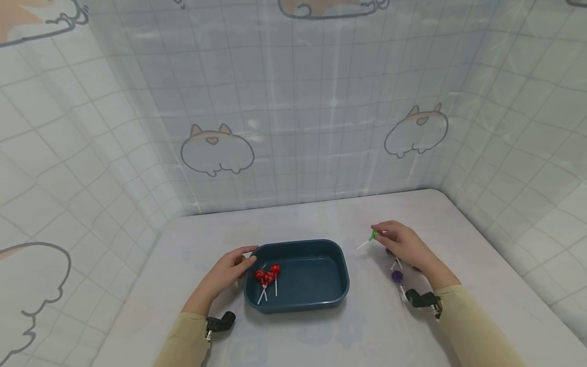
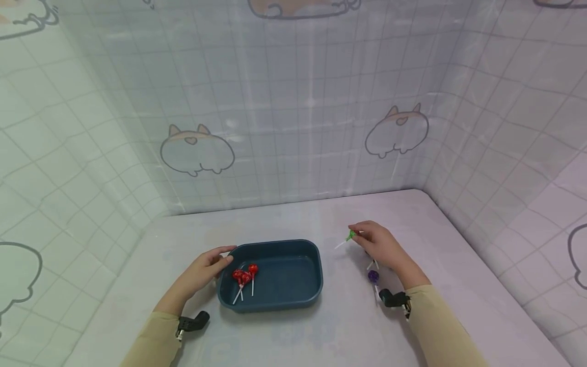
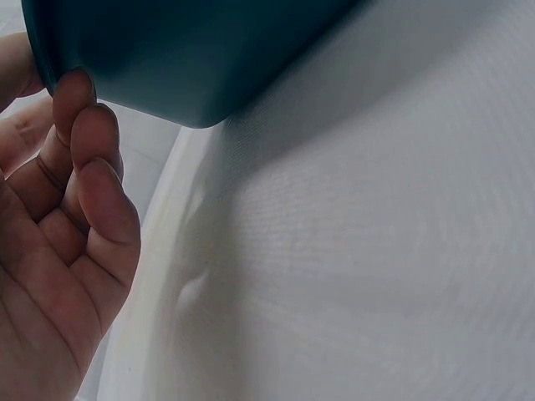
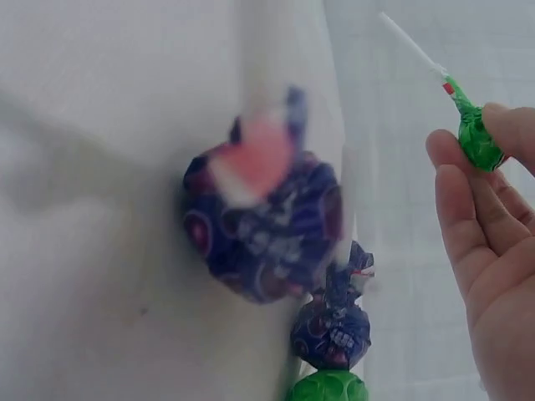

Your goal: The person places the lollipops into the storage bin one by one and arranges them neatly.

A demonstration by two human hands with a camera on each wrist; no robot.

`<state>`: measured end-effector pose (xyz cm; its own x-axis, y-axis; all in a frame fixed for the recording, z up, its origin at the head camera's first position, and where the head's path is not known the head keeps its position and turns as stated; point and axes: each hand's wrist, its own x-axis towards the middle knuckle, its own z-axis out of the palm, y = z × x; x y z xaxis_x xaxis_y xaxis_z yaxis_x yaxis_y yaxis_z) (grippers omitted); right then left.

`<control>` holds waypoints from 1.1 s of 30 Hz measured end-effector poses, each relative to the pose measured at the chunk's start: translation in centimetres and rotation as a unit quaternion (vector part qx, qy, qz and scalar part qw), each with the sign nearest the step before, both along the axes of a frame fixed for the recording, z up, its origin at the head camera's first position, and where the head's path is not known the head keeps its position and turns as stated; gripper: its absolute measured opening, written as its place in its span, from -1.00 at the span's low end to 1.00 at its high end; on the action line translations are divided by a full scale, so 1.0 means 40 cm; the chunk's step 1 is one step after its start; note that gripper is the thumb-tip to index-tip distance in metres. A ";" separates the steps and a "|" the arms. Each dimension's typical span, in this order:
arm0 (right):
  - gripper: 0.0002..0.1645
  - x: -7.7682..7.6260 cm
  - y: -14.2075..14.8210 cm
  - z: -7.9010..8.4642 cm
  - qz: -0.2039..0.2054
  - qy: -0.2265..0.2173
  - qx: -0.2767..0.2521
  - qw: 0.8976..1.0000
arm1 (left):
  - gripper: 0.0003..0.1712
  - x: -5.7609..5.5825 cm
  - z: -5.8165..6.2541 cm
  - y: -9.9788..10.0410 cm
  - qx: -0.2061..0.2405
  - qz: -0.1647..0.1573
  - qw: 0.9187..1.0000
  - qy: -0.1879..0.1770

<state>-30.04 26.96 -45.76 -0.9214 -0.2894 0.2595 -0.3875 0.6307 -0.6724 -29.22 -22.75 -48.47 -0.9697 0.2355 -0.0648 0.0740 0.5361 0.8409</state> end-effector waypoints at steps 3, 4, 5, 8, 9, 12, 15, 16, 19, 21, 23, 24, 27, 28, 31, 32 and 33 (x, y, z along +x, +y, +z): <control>-0.60 -0.003 -0.002 0.005 -0.012 -0.009 0.002 1.000 | -0.45 0.000 -0.001 -0.001 -0.001 0.000 1.000 0.001; -0.59 -0.003 -0.003 0.007 -0.014 -0.014 -0.001 1.000 | -0.45 0.000 -0.001 -0.001 -0.001 0.000 1.000 0.001; -0.59 -0.003 -0.004 0.009 -0.016 -0.020 -0.005 1.000 | -0.45 -0.001 -0.002 -0.001 0.000 0.000 1.000 0.002; -0.56 -0.002 -0.008 0.015 -0.018 -0.029 -0.010 0.999 | -0.46 -0.001 -0.003 -0.002 0.001 0.000 1.000 0.002; -0.56 -0.002 -0.009 0.017 -0.020 -0.033 -0.015 0.999 | -0.46 -0.001 -0.003 -0.003 0.001 0.000 1.000 0.003; -0.54 -0.001 -0.012 0.021 -0.026 -0.037 -0.016 0.999 | -0.46 0.000 -0.006 -0.004 0.001 -0.002 1.000 0.002; -0.53 -0.001 -0.016 0.024 -0.032 -0.041 -0.016 0.999 | -0.46 0.000 -0.007 -0.005 0.002 -0.003 1.000 0.001; -0.52 -0.001 -0.018 0.026 -0.032 -0.041 -0.017 0.998 | -0.46 0.000 -0.007 -0.005 0.002 -0.004 1.000 0.001; -0.50 -0.001 -0.027 0.033 -0.032 -0.045 -0.023 0.998 | -0.46 0.000 -0.006 -0.005 0.001 -0.004 1.000 0.003; -0.50 -0.002 -0.033 0.039 -0.031 -0.046 -0.027 0.998 | -0.47 0.000 -0.006 -0.006 -0.002 -0.004 1.000 0.004; -0.50 -0.002 -0.041 0.047 -0.027 -0.045 -0.030 0.998 | -0.47 0.000 -0.005 -0.006 -0.003 -0.005 1.000 0.005; -0.50 -0.003 -0.045 0.051 -0.023 -0.043 -0.030 0.998 | -0.48 0.001 -0.004 -0.006 -0.004 -0.005 1.000 0.005; -0.51 -0.008 -0.060 0.062 -0.011 -0.035 -0.027 0.999 | -0.49 0.003 -0.001 -0.006 -0.006 -0.006 1.000 0.004; -0.51 -0.009 -0.066 0.066 -0.007 -0.033 -0.026 0.999 | -0.49 0.004 0.000 -0.006 -0.007 -0.006 1.000 0.003; -0.52 -0.012 -0.086 0.076 0.003 -0.024 -0.024 0.999 | -0.49 0.005 0.003 -0.005 -0.009 -0.006 1.000 0.001; -0.52 -0.013 -0.094 0.078 0.006 -0.024 -0.024 0.999 | -0.49 0.005 0.004 -0.004 -0.009 -0.006 1.000 0.000; -0.53 -0.014 -0.101 0.079 0.008 -0.024 -0.026 0.999 | -0.50 0.006 0.005 -0.004 -0.010 -0.005 1.000 0.000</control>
<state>-30.59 22.90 -42.58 -0.9281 -0.2921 0.2308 -0.3647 0.5888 -0.7214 -29.00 -22.91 -48.29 -0.9671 0.2447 -0.0698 0.0796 0.5516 0.8303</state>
